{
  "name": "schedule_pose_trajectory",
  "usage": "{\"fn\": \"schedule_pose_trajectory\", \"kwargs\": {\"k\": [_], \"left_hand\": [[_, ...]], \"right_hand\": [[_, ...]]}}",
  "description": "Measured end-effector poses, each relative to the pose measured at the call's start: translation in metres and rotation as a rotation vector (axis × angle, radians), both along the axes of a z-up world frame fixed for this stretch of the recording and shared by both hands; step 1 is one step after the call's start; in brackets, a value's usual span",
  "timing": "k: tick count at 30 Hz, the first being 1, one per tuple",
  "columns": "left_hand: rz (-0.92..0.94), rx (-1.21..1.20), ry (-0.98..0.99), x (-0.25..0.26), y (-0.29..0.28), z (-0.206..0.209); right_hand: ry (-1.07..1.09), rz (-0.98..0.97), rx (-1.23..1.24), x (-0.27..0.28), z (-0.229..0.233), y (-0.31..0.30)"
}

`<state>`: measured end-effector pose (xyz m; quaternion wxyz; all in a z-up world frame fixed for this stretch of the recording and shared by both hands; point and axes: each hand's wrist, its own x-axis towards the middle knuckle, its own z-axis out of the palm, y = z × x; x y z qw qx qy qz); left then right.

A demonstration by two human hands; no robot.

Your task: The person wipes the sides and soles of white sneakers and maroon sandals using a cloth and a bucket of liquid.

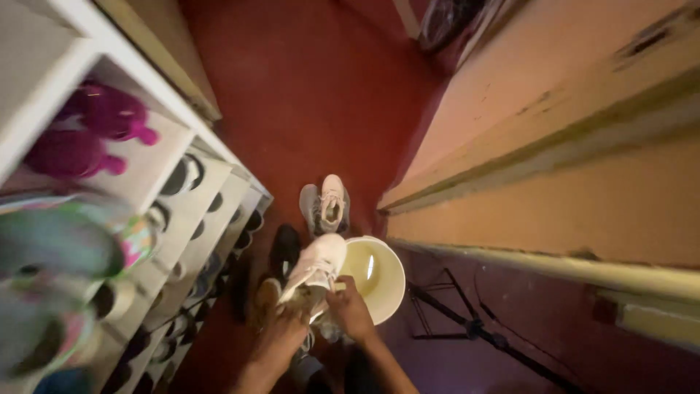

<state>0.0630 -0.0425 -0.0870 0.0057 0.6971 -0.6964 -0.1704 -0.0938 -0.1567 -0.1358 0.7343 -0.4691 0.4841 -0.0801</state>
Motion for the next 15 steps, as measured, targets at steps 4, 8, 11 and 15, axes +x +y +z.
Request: {"fn": "schedule_pose_trajectory", "kwargs": {"k": [4, 8, 11, 15], "left_hand": [[0.087, 0.048, 0.002, 0.024, -0.037, -0.058], [0.135, 0.032, -0.115, 0.043, -0.078, -0.141], [0.156, -0.051, -0.159, 0.053, -0.099, -0.206], [0.150, -0.025, -0.234, 0.072, -0.122, -0.268]], "right_hand": [[0.032, -0.040, -0.135, 0.033, -0.041, -0.041], [-0.118, -0.116, 0.093, 0.050, -0.109, -0.066], [-0.157, -0.105, 0.123, 0.053, -0.160, -0.079], [0.191, 0.005, 0.076, 0.057, -0.197, -0.103]]}}
